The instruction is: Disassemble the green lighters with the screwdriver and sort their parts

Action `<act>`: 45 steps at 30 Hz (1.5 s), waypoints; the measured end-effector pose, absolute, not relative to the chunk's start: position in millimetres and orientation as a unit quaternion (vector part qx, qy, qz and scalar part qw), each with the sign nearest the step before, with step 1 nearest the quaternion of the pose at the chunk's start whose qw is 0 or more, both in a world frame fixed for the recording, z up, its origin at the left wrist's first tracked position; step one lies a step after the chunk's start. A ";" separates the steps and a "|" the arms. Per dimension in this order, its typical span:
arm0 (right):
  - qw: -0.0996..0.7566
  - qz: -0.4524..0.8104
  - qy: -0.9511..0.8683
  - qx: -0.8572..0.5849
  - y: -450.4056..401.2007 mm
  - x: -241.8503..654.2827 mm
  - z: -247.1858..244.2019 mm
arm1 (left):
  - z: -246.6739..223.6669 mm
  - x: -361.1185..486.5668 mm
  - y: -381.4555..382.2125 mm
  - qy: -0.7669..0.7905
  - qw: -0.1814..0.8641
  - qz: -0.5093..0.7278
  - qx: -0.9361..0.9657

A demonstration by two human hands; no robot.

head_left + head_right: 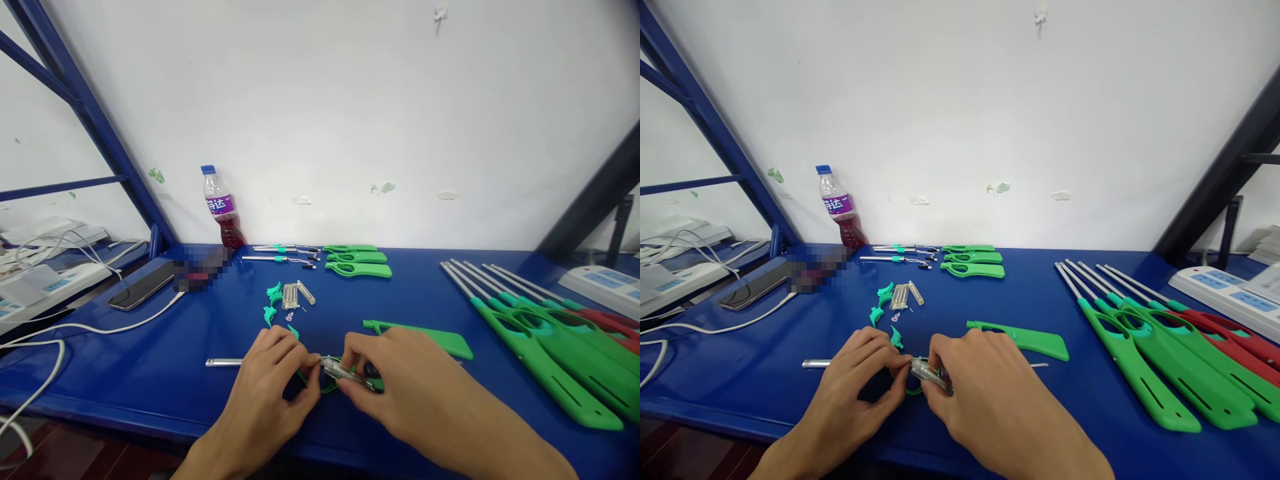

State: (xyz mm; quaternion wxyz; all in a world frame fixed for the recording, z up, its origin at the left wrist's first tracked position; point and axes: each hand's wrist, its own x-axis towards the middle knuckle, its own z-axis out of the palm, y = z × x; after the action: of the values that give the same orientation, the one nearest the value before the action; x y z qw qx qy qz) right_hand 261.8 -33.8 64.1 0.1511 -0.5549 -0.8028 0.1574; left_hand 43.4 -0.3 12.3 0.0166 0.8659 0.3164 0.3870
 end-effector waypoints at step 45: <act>0.115 0.174 -0.807 -0.552 -32.5 267.3 61.4 | 6.2 35.3 5.0 0.233 -0.001 0.408 0.883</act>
State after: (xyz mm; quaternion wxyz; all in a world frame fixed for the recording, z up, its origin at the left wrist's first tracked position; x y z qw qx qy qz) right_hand 267.3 -32.5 61.4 0.1153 -0.5520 -0.8072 0.1742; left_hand 35.3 5.0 6.2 -0.0010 0.8827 0.2332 0.4080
